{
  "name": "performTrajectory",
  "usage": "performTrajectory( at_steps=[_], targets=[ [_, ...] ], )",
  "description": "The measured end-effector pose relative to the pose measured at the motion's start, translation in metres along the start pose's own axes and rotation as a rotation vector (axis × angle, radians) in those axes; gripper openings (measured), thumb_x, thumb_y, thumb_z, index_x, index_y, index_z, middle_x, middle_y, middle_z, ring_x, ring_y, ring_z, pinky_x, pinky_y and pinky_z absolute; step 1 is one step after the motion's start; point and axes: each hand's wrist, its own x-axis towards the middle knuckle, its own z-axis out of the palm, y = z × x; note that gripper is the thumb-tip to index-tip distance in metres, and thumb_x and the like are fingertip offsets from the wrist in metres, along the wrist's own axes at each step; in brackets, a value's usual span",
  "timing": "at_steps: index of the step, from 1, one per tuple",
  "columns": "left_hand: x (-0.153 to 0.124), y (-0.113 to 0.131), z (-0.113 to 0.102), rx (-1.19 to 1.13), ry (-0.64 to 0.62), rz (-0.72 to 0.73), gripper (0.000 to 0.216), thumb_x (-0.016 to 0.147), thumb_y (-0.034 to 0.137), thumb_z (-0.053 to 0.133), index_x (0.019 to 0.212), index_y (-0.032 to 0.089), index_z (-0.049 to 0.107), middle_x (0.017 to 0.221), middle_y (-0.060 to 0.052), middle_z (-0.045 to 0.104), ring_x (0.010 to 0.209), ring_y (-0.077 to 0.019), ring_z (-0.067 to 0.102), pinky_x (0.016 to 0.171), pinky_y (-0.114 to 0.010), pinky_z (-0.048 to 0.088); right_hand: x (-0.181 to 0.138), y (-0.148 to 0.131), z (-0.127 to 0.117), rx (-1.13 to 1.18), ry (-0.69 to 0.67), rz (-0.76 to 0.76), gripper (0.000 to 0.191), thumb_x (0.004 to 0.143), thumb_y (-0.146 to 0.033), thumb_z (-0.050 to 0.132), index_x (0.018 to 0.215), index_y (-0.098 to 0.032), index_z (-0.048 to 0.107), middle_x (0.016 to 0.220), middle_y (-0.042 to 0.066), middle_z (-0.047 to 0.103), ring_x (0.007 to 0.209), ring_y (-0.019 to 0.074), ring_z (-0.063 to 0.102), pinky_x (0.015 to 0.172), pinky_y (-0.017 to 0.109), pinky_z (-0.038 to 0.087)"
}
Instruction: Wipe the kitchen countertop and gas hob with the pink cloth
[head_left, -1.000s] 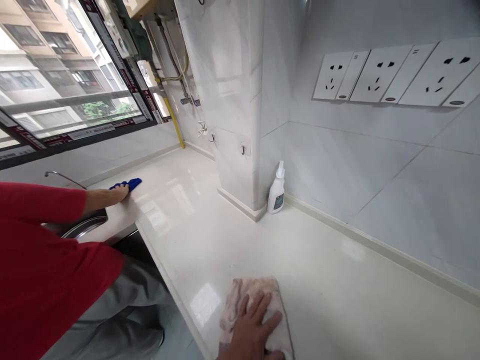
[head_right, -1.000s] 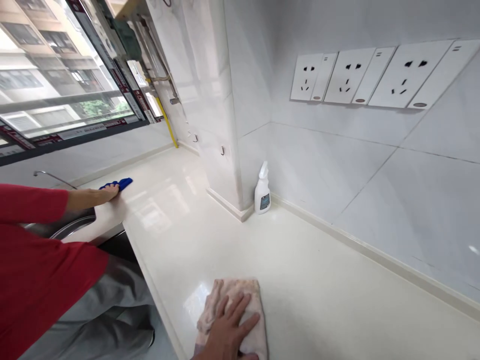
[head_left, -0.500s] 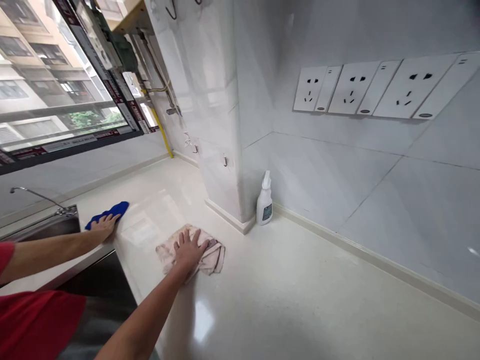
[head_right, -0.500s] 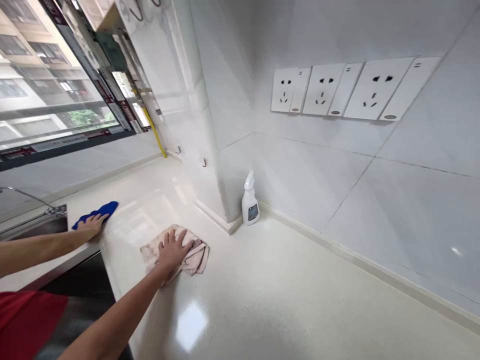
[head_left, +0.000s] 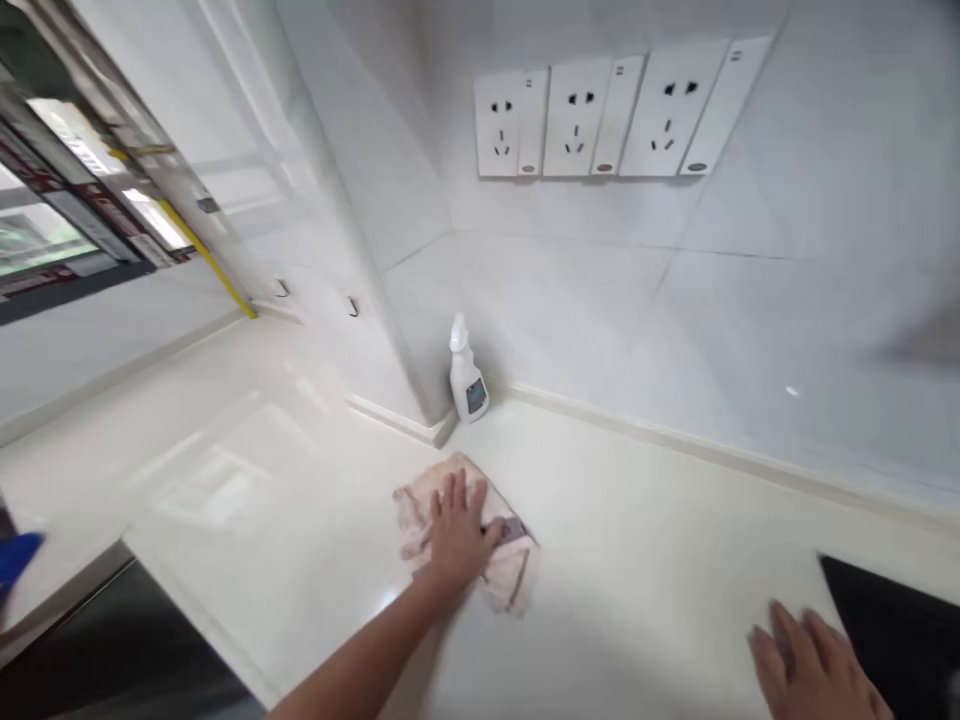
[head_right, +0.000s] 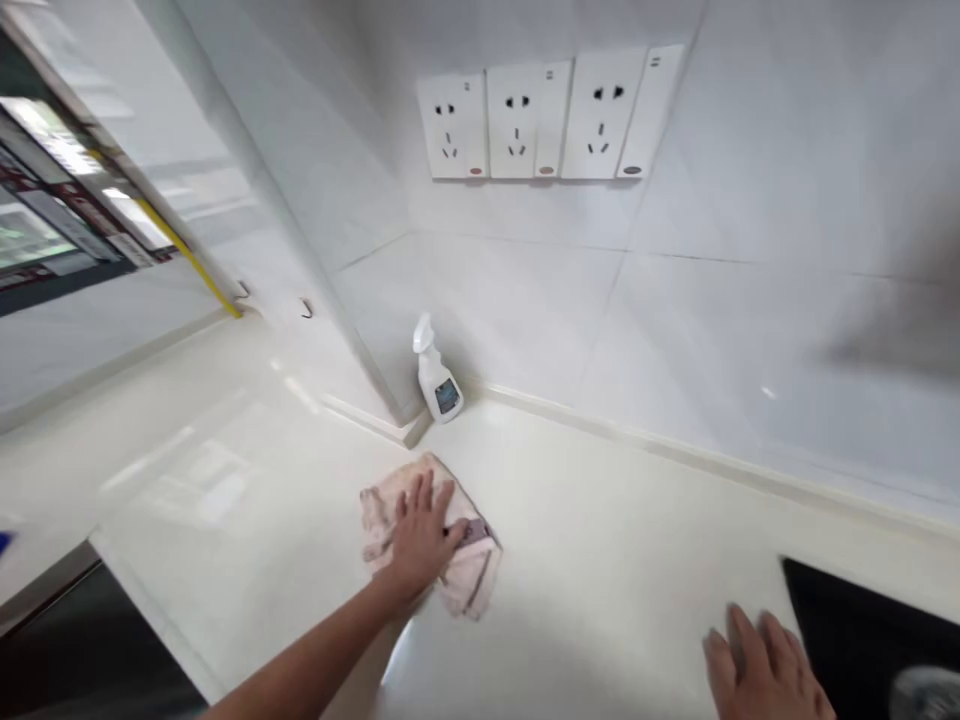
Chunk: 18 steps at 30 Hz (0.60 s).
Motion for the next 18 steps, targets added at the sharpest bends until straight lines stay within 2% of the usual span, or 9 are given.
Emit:
performTrajectory(
  at_steps=[3,6,9,11,13,15,18],
  targets=[
    [-0.042,0.068,0.024,-0.169,-0.048,0.26,0.074,0.09,0.057,0.065,0.156,0.028,0.05,0.176,-0.014,0.022,0.162,-0.0437,0.014,0.129,-0.069,0.008,-0.003,-0.01,0.0,-0.053,-0.008,0.017,0.077,0.091,-0.07,0.031,0.145,-0.024,0.06,0.159,0.018,0.049,0.152,0.0416,0.039,0.115,0.067,0.04],
    [-0.078,0.13,0.034,-0.293,-0.207,0.543,0.083,0.092,0.065,0.058,0.162,0.026,0.04,0.178,-0.016,0.01,0.163,-0.0448,0.006,0.127,-0.074,0.006,-0.003,-0.016,-0.002,-0.073,0.01,-0.01,0.076,0.095,-0.068,0.027,0.145,-0.021,0.06,0.161,0.018,0.047,0.153,0.0399,0.037,0.118,0.065,0.037],
    [-0.111,0.164,0.032,-0.328,-0.346,0.774,0.085,0.095,0.069,0.049,0.166,0.025,0.03,0.178,-0.016,-0.002,0.164,-0.0428,-0.001,0.127,-0.074,0.005,-0.004,-0.017,-0.004,-0.081,0.046,-0.036,0.074,0.098,-0.066,0.026,0.144,-0.02,0.06,0.161,0.018,0.047,0.152,0.0386,0.038,0.119,0.062,0.036],
    [-0.129,0.163,0.029,-0.329,-0.38,0.855,0.084,0.096,0.07,0.047,0.166,0.027,0.029,0.178,-0.014,-0.004,0.164,-0.0408,0.0,0.128,-0.072,0.007,-0.005,-0.018,-0.004,-0.089,0.069,-0.048,0.072,0.099,-0.065,0.026,0.144,-0.02,0.06,0.161,0.018,0.046,0.152,0.0372,0.038,0.119,0.06,0.036],
    [-0.142,0.145,0.027,-0.32,-0.361,0.879,0.081,0.096,0.071,0.049,0.165,0.033,0.031,0.179,-0.011,0.0,0.165,-0.0387,0.006,0.129,-0.069,0.01,-0.005,-0.017,-0.002,-0.095,0.08,-0.054,0.071,0.099,-0.065,0.025,0.144,-0.021,0.059,0.161,0.017,0.046,0.152,0.0361,0.037,0.119,0.059,0.036],
    [-0.152,0.115,0.027,-0.282,-0.291,0.848,0.081,0.093,0.07,0.057,0.163,0.038,0.034,0.179,-0.008,0.008,0.163,-0.0381,0.015,0.128,-0.067,0.014,-0.005,-0.015,0.0,-0.096,0.08,-0.053,0.071,0.099,-0.066,0.025,0.144,-0.022,0.059,0.161,0.016,0.046,0.152,0.0355,0.037,0.118,0.059,0.035],
    [-0.162,0.055,0.023,-0.164,-0.114,0.718,0.085,0.086,0.062,0.071,0.161,0.039,0.039,0.177,-0.009,0.021,0.159,-0.04,0.027,0.127,-0.064,0.018,-0.005,-0.013,0.001,-0.1,0.07,-0.053,0.071,0.099,-0.066,0.026,0.144,-0.023,0.059,0.161,0.015,0.045,0.152,0.0349,0.036,0.118,0.059,0.036]
  ],
)
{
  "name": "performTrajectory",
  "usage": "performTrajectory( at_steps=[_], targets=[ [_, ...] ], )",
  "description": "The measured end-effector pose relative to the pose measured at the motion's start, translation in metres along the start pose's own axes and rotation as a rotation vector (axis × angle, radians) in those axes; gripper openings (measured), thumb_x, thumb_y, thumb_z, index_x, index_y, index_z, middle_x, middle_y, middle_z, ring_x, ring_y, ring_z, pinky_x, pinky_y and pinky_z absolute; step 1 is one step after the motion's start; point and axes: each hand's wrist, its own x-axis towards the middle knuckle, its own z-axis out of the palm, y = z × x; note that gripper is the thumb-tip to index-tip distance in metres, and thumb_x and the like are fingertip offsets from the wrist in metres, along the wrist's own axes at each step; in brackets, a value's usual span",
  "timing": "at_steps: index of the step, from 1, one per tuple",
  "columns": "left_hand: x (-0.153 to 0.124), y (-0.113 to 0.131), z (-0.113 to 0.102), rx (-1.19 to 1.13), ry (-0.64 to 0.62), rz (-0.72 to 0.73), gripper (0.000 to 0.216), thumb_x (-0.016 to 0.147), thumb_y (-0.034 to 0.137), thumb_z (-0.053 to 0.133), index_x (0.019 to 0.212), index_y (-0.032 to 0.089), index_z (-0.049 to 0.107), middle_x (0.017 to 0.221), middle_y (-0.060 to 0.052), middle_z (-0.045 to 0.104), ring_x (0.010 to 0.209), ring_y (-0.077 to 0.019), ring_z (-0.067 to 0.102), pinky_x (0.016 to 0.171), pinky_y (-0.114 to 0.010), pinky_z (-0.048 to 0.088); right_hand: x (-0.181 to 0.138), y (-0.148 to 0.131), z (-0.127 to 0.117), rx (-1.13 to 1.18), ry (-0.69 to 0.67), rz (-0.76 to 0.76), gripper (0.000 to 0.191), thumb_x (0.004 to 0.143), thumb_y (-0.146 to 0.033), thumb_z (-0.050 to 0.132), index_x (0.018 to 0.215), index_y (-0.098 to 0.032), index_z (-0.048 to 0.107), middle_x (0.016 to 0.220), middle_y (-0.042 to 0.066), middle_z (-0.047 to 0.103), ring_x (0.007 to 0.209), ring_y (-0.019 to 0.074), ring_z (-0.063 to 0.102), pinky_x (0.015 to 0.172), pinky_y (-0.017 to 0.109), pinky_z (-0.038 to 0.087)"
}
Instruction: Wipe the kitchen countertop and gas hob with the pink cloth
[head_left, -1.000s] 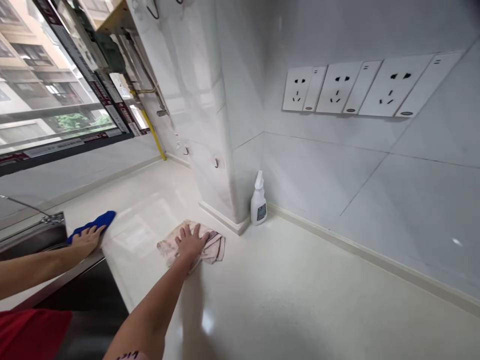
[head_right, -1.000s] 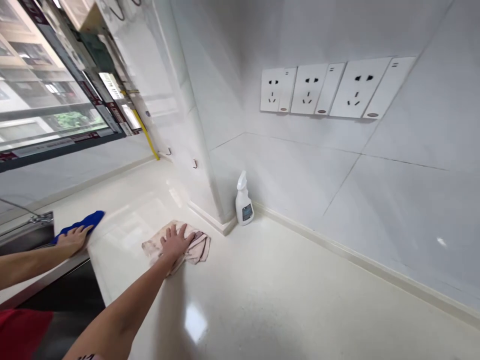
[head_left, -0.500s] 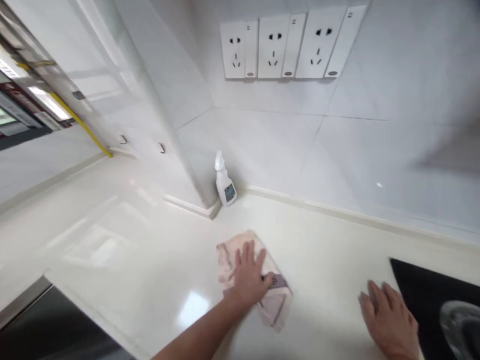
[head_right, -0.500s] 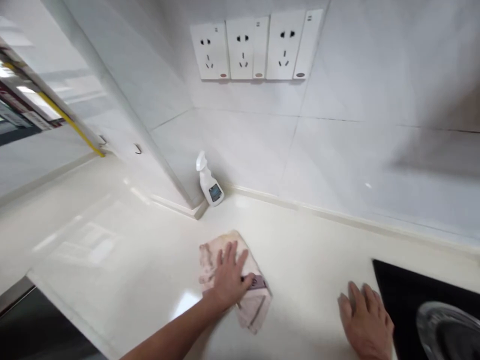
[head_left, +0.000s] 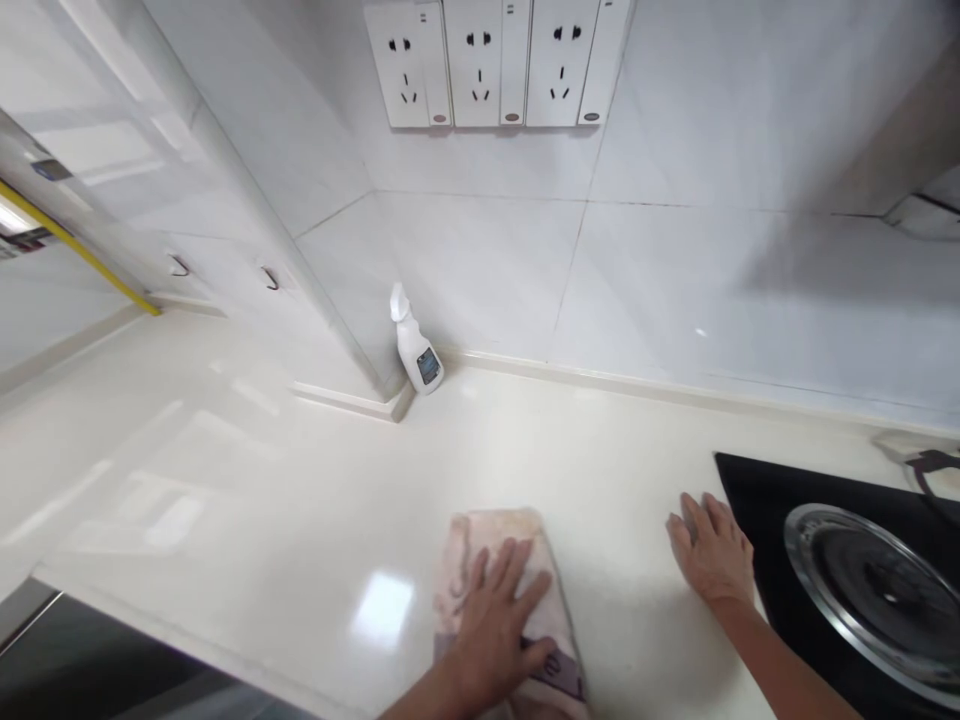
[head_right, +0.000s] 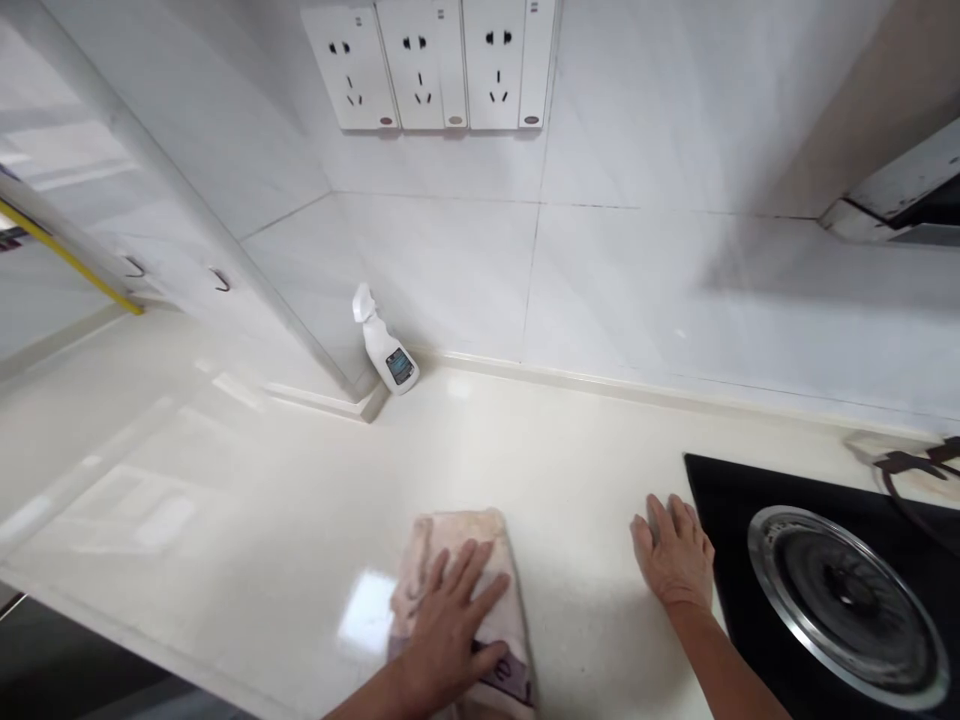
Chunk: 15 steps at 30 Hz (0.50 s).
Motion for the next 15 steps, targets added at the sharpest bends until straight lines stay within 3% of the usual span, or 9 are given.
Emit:
performTrajectory(
  at_steps=[4,7,11,15],
  targets=[
    [-0.056,-0.056,-0.025,0.206,0.133,-0.251,0.069,0.09,0.053,0.069,0.156,0.04,0.05,0.169,-0.009,0.041,0.155,-0.0373,0.037,0.125,-0.061,0.021,0.0,-0.002,-0.001,-0.017,0.003,-0.005,0.069,0.1,-0.063,0.026,0.145,-0.022,0.058,0.162,0.015,0.044,0.153,0.034,0.034,0.118,0.057,0.035],
    [-0.073,-0.09,-0.047,0.279,0.129,-0.548,0.058,0.094,0.053,0.06,0.15,0.037,0.057,0.168,-0.011,0.043,0.155,-0.0373,0.035,0.123,-0.065,0.023,0.0,-0.004,-0.001,-0.039,0.017,-0.017,0.067,0.101,-0.06,0.026,0.145,-0.021,0.058,0.162,0.016,0.044,0.154,0.034,0.033,0.119,0.056,0.035],
    [-0.045,-0.116,-0.068,0.305,0.095,-0.846,0.061,0.098,0.057,0.048,0.152,0.03,0.055,0.17,-0.016,0.037,0.158,-0.0385,0.029,0.12,-0.07,0.026,0.001,-0.006,0.001,-0.056,0.027,-0.032,0.067,0.102,-0.059,0.026,0.144,-0.019,0.06,0.161,0.018,0.045,0.153,0.0349,0.034,0.118,0.056,0.036],
    [0.019,-0.125,-0.076,0.272,0.092,-0.935,0.065,0.1,0.06,0.039,0.154,0.026,0.052,0.171,-0.02,0.032,0.158,-0.0415,0.026,0.118,-0.071,0.028,0.001,-0.007,0.001,-0.064,0.038,-0.042,0.066,0.103,-0.058,0.027,0.146,-0.019,0.059,0.162,0.019,0.044,0.153,0.0356,0.033,0.118,0.057,0.036]
  ],
)
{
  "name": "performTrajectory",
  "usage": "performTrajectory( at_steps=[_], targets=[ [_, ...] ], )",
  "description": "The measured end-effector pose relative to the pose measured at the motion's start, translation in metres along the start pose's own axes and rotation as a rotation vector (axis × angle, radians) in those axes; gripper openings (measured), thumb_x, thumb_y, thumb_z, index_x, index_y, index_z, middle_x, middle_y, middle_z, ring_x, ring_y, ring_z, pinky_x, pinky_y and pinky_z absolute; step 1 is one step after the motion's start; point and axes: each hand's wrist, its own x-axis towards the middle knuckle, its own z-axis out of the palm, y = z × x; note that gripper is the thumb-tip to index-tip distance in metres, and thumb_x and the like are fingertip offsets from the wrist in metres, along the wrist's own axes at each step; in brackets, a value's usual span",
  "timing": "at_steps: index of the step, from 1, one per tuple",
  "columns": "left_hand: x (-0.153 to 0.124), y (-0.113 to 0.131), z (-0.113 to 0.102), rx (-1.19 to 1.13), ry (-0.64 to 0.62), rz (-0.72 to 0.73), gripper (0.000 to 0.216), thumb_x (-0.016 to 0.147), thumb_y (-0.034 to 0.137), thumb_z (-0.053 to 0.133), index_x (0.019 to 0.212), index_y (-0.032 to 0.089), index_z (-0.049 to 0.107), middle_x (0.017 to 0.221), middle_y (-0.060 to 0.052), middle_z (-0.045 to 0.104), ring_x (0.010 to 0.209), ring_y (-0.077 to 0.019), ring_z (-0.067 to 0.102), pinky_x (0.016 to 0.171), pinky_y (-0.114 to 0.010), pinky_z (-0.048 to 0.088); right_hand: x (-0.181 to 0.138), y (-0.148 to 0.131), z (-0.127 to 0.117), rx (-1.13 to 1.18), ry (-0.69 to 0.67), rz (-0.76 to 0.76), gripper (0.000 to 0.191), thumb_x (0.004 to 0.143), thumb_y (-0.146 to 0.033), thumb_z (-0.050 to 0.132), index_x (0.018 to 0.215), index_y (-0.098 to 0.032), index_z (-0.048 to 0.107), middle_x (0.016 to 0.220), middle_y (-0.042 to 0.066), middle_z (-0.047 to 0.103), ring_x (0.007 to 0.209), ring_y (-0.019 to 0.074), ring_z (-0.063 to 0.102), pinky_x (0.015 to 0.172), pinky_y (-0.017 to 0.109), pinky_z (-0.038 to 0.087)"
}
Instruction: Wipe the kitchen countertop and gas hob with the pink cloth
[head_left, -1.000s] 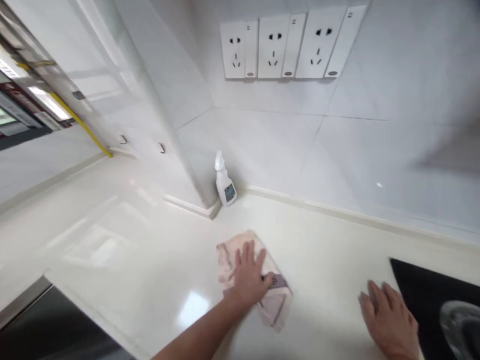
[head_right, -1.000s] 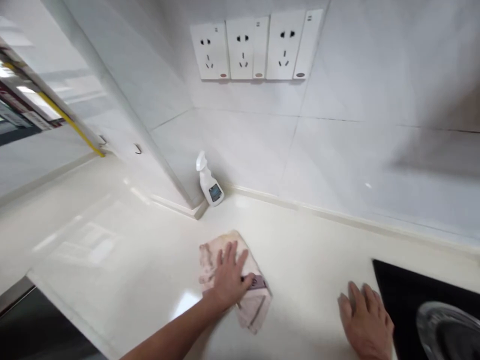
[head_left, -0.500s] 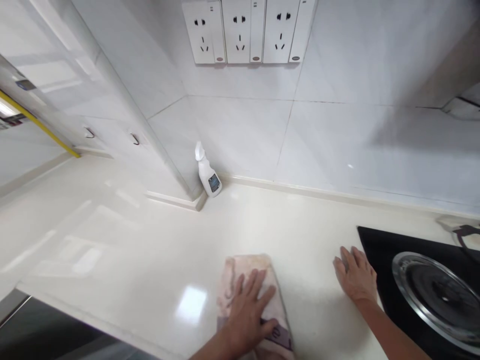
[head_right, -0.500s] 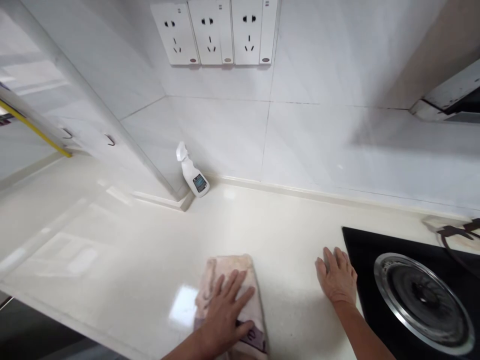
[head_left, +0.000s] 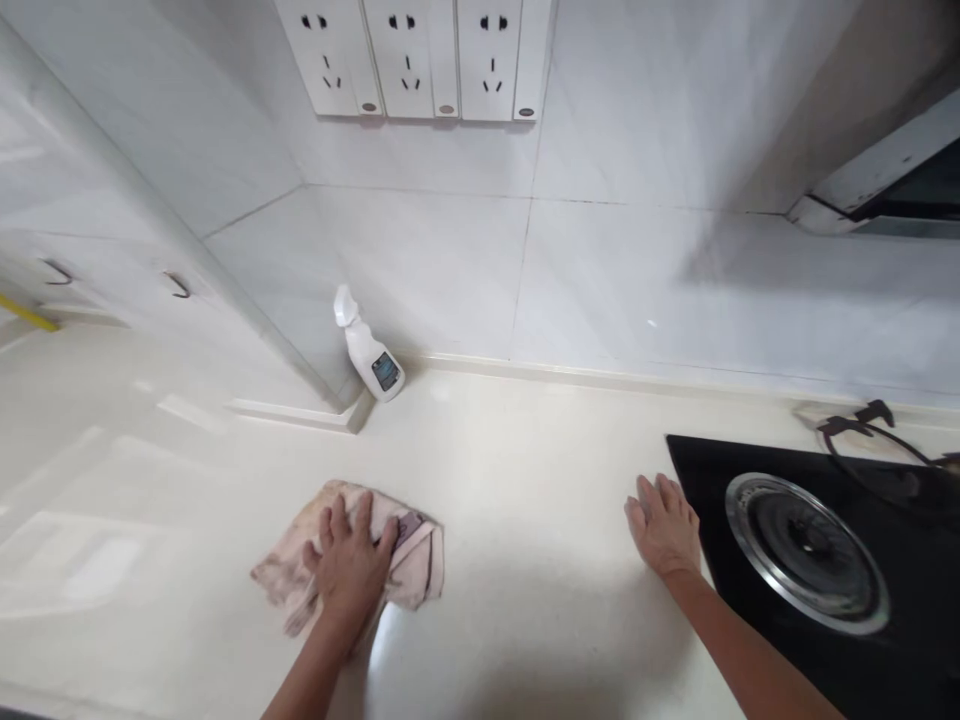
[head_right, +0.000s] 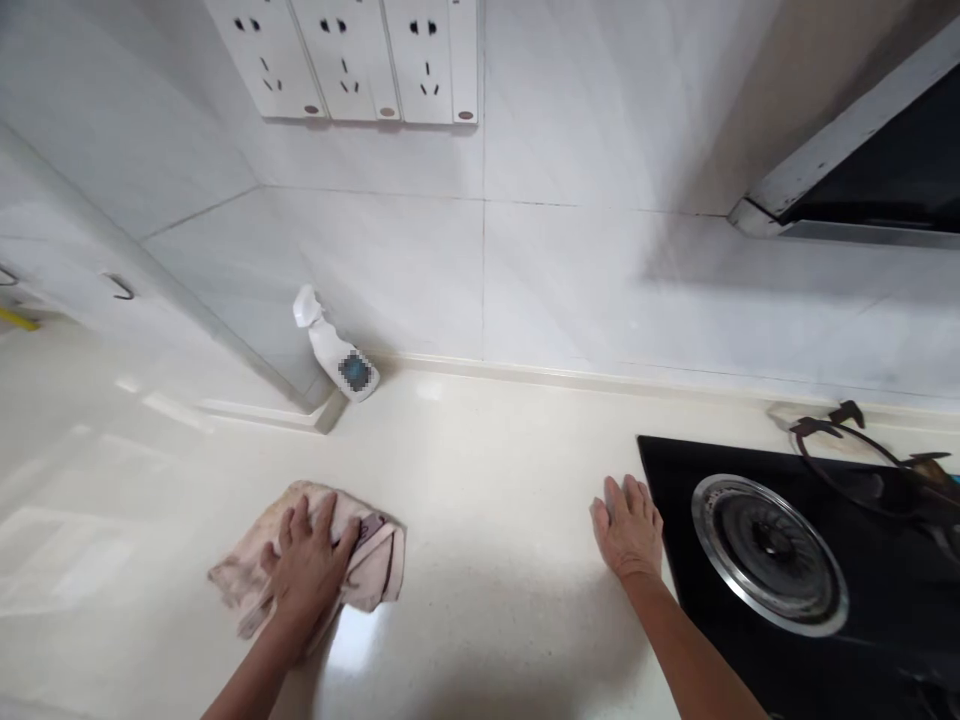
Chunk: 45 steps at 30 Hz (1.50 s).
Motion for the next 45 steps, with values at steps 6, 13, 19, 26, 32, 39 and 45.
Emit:
performTrajectory(
  at_steps=[6,13,19,26,32,39,45],
  targets=[
    [0.058,0.103,0.006,-0.08,-0.051,0.169,0.068,0.099,0.062,0.042,0.157,0.027,0.049,0.174,-0.018,0.028,0.16,-0.0425,0.022,0.124,-0.069,0.02,0.0,-0.003,-0.003,-0.005,0.025,-0.025,0.06,0.105,-0.054,0.03,0.145,-0.02,0.059,0.161,0.018,0.045,0.153,0.0348,0.033,0.117,0.056,0.037],
    [0.0,0.224,0.026,-0.197,-0.187,0.63,0.072,0.097,0.062,0.051,0.16,0.026,0.046,0.175,-0.018,0.025,0.162,-0.0442,0.017,0.126,-0.072,0.013,0.003,-0.005,-0.003,-0.025,0.054,-0.023,0.055,0.106,-0.05,0.032,0.142,-0.02,0.063,0.159,0.018,0.049,0.151,0.0335,0.037,0.115,0.052,0.038],
    [-0.124,0.218,0.04,-0.375,-0.288,1.216,0.08,0.095,0.07,0.052,0.163,0.032,0.036,0.178,-0.015,0.013,0.163,-0.0412,0.013,0.127,-0.071,0.011,0.003,-0.006,-0.004,-0.041,0.045,-0.007,0.052,0.105,-0.046,0.037,0.143,-0.021,0.062,0.159,0.016,0.049,0.151,0.0321,0.038,0.116,0.05,0.038],
    [-0.129,0.171,0.046,-0.419,-0.307,1.255,0.075,0.088,0.065,0.067,0.155,0.036,0.049,0.173,-0.012,0.032,0.159,-0.0393,0.03,0.126,-0.069,0.019,0.004,-0.008,-0.007,-0.049,0.013,0.005,0.052,0.104,-0.044,0.036,0.146,-0.023,0.059,0.161,0.014,0.047,0.153,0.0308,0.035,0.118,0.05,0.036],
    [-0.085,0.154,0.034,-0.426,-0.13,1.101,0.061,0.092,0.049,0.069,0.148,0.028,0.058,0.163,-0.016,0.049,0.152,-0.0368,0.043,0.122,-0.064,0.034,0.004,-0.01,-0.009,-0.041,0.009,0.015,0.052,0.105,-0.043,0.034,0.145,-0.022,0.059,0.161,0.014,0.047,0.153,0.03,0.034,0.117,0.05,0.036],
    [-0.021,0.078,0.028,-0.248,0.045,0.751,0.046,0.103,0.04,0.051,0.146,0.029,0.063,0.164,-0.011,0.049,0.155,-0.0333,0.038,0.123,-0.054,0.035,0.005,-0.013,-0.01,-0.011,0.008,0.026,0.053,0.105,-0.044,0.033,0.145,-0.021,0.059,0.16,0.016,0.048,0.153,0.0308,0.034,0.119,0.051,0.034],
    [-0.014,0.033,0.036,-0.091,0.054,0.575,0.053,0.105,0.044,0.04,0.152,0.026,0.057,0.168,-0.013,0.042,0.158,-0.032,0.034,0.124,-0.055,0.031,0.005,-0.017,-0.011,0.035,-0.036,0.051,0.055,0.104,-0.043,0.032,0.145,-0.019,0.06,0.162,0.017,0.046,0.154,0.0328,0.033,0.12,0.053,0.032]
  ],
)
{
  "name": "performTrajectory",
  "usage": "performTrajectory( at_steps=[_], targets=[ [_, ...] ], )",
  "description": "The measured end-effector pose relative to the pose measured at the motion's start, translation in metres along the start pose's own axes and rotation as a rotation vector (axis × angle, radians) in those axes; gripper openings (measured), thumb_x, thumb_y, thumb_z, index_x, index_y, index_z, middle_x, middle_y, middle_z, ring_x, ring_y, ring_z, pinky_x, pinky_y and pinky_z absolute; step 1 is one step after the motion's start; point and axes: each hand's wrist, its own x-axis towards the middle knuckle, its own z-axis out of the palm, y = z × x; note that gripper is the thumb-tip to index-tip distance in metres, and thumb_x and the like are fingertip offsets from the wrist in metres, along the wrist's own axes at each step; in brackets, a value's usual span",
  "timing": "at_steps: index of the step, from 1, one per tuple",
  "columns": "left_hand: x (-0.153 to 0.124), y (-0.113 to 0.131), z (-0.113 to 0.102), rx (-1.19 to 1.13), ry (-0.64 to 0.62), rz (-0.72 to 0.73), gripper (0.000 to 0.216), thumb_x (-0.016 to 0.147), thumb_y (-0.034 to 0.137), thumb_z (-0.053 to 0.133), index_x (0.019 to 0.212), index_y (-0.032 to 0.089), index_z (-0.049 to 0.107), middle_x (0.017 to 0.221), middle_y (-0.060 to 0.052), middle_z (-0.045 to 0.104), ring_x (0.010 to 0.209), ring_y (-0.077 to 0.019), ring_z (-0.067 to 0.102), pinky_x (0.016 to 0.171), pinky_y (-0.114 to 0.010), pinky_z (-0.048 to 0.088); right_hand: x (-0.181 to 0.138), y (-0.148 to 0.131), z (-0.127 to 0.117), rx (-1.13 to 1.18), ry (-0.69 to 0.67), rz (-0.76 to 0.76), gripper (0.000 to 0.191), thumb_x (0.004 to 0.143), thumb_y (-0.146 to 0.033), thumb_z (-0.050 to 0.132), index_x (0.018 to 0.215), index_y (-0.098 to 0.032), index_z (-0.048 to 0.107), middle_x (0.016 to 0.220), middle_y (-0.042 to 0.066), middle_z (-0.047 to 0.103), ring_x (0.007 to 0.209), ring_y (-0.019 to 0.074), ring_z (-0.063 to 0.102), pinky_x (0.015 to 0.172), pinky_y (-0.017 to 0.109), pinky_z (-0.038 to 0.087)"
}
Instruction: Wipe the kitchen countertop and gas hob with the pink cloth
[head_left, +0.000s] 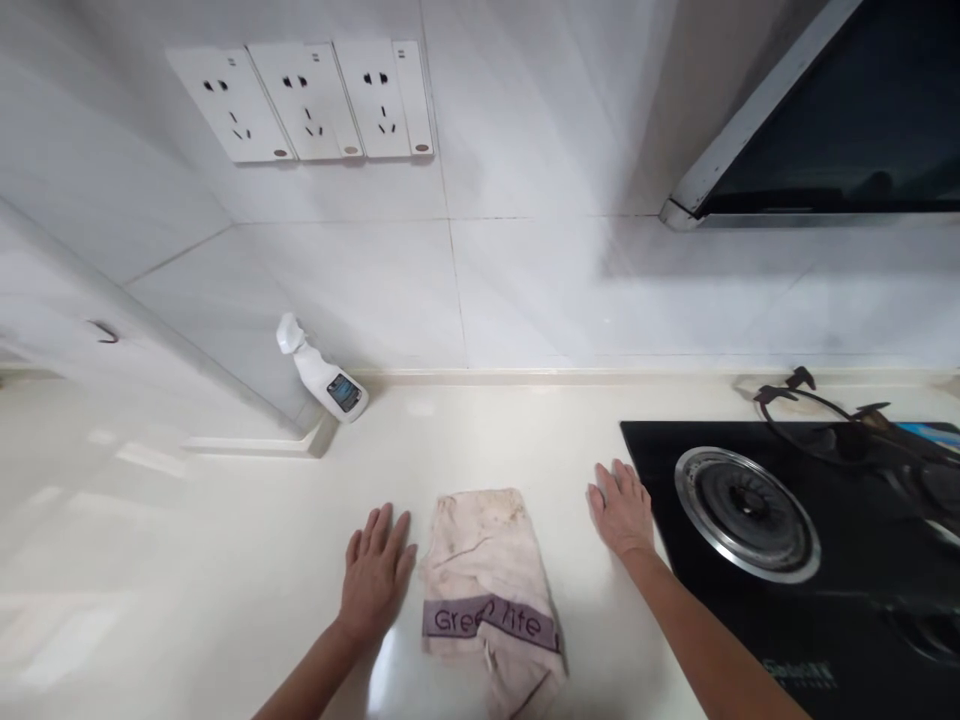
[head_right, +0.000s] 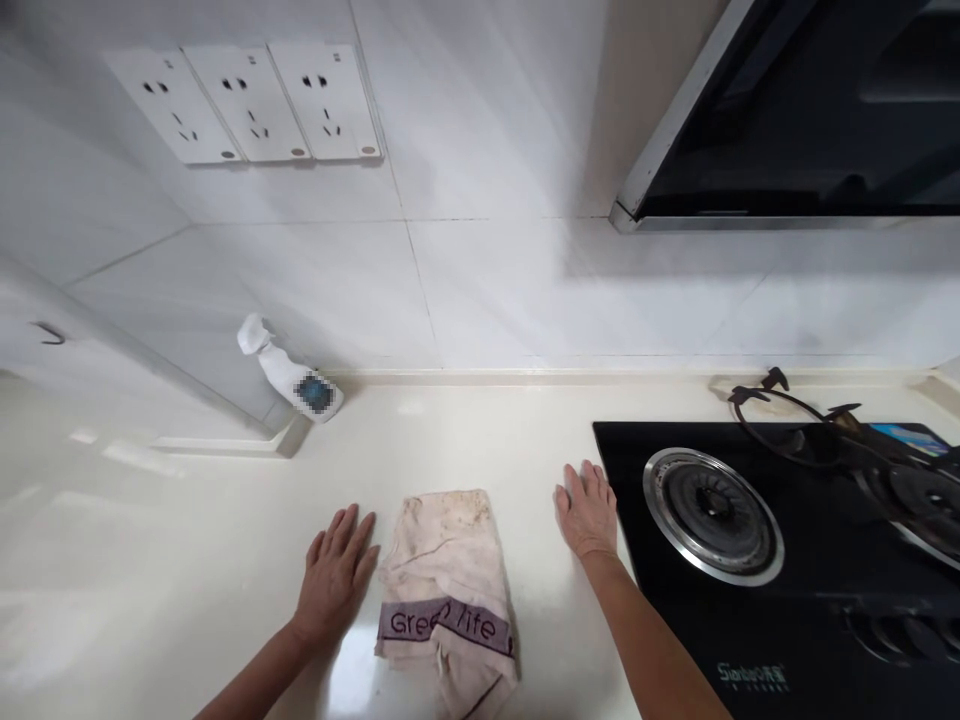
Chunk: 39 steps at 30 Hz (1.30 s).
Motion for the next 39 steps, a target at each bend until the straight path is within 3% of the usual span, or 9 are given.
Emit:
performTrajectory(
  at_steps=[6,10,14,16,18,22,32,36,39],
  targets=[
    [-0.002,0.013,-0.005,0.032,-0.03,-0.037,0.056,0.103,0.044,0.04,0.151,0.023,0.058,0.168,-0.014,0.043,0.158,-0.0318,0.034,0.125,-0.055,0.029,0.008,0.0,-0.015,0.055,-0.095,0.037,0.059,0.103,-0.043,0.032,0.148,-0.014,0.057,0.165,0.02,0.04,0.156,0.0362,0.029,0.122,0.056,0.03],
    [0.002,0.012,-0.008,0.034,-0.042,-0.061,0.055,0.101,0.045,0.042,0.149,0.024,0.06,0.166,-0.013,0.046,0.156,-0.0316,0.037,0.125,-0.055,0.03,0.004,-0.046,-0.024,0.108,-0.182,0.003,0.058,0.103,-0.041,0.031,0.149,-0.016,0.057,0.161,0.02,0.045,0.154,0.0386,0.033,0.122,0.061,0.029],
    [0.002,0.011,-0.008,0.051,-0.037,-0.061,0.055,0.1,0.044,0.042,0.148,0.023,0.061,0.165,-0.013,0.047,0.155,-0.0315,0.038,0.124,-0.054,0.031,-0.053,-0.133,-0.041,0.255,-0.327,-0.36,0.053,0.102,-0.056,0.043,0.153,-0.041,0.051,0.169,-0.001,0.04,0.159,0.0286,0.027,0.129,0.052,0.021],
    [0.002,0.01,-0.008,0.06,-0.033,-0.059,0.055,0.1,0.045,0.042,0.148,0.023,0.061,0.164,-0.013,0.048,0.155,-0.0315,0.039,0.124,-0.055,0.032,-0.086,-0.165,-0.055,0.402,-0.51,-0.614,0.064,0.1,-0.066,0.046,0.157,-0.036,0.047,0.174,0.006,0.028,0.163,0.0374,0.012,0.129,0.065,0.007],
    [0.002,0.01,-0.008,0.061,-0.025,-0.059,0.056,0.1,0.045,0.042,0.147,0.023,0.062,0.164,-0.013,0.049,0.154,-0.0316,0.04,0.123,-0.054,0.033,-0.104,-0.177,-0.067,0.485,-0.605,-0.699,0.074,0.099,-0.07,0.044,0.161,-0.031,0.039,0.177,0.01,0.016,0.164,0.0372,0.003,0.129,0.066,0.0],
    [0.004,0.009,-0.008,0.057,-0.009,-0.066,0.055,0.099,0.046,0.042,0.145,0.024,0.063,0.162,-0.012,0.051,0.153,-0.0312,0.042,0.122,-0.053,0.035,-0.076,-0.154,-0.069,0.478,-0.656,-0.685,0.066,0.101,-0.069,0.041,0.159,-0.038,0.042,0.175,0.004,0.025,0.163,0.0324,0.011,0.13,0.064,-0.003],
    [0.006,0.009,-0.01,0.034,0.0,-0.079,0.055,0.098,0.046,0.042,0.144,0.026,0.064,0.161,-0.012,0.052,0.152,-0.0316,0.043,0.123,-0.053,0.034,0.09,-0.033,-0.035,0.07,-0.358,-0.19,0.059,0.105,-0.047,0.038,0.159,-0.024,0.045,0.174,0.011,0.026,0.162,0.0364,0.016,0.128,0.063,0.005],
    [0.007,0.01,-0.01,0.056,-0.017,-0.083,0.056,0.098,0.047,0.039,0.144,0.025,0.063,0.162,-0.012,0.052,0.152,-0.0306,0.043,0.124,-0.052,0.033,0.087,-0.016,-0.04,0.038,-0.335,-0.113,0.06,0.106,-0.048,0.036,0.16,-0.023,0.043,0.175,0.012,0.025,0.162,0.036,0.014,0.129,0.061,0.008],
    [0.008,0.01,-0.011,0.07,-0.018,-0.083,0.058,0.098,0.048,0.037,0.145,0.024,0.062,0.162,-0.012,0.051,0.153,-0.0302,0.042,0.124,-0.052,0.032,0.041,-0.016,-0.046,0.051,-0.338,-0.141,0.071,0.101,-0.061,0.042,0.161,-0.022,0.041,0.175,0.014,0.022,0.162,0.0411,0.008,0.128,0.067,0.008]
  ],
)
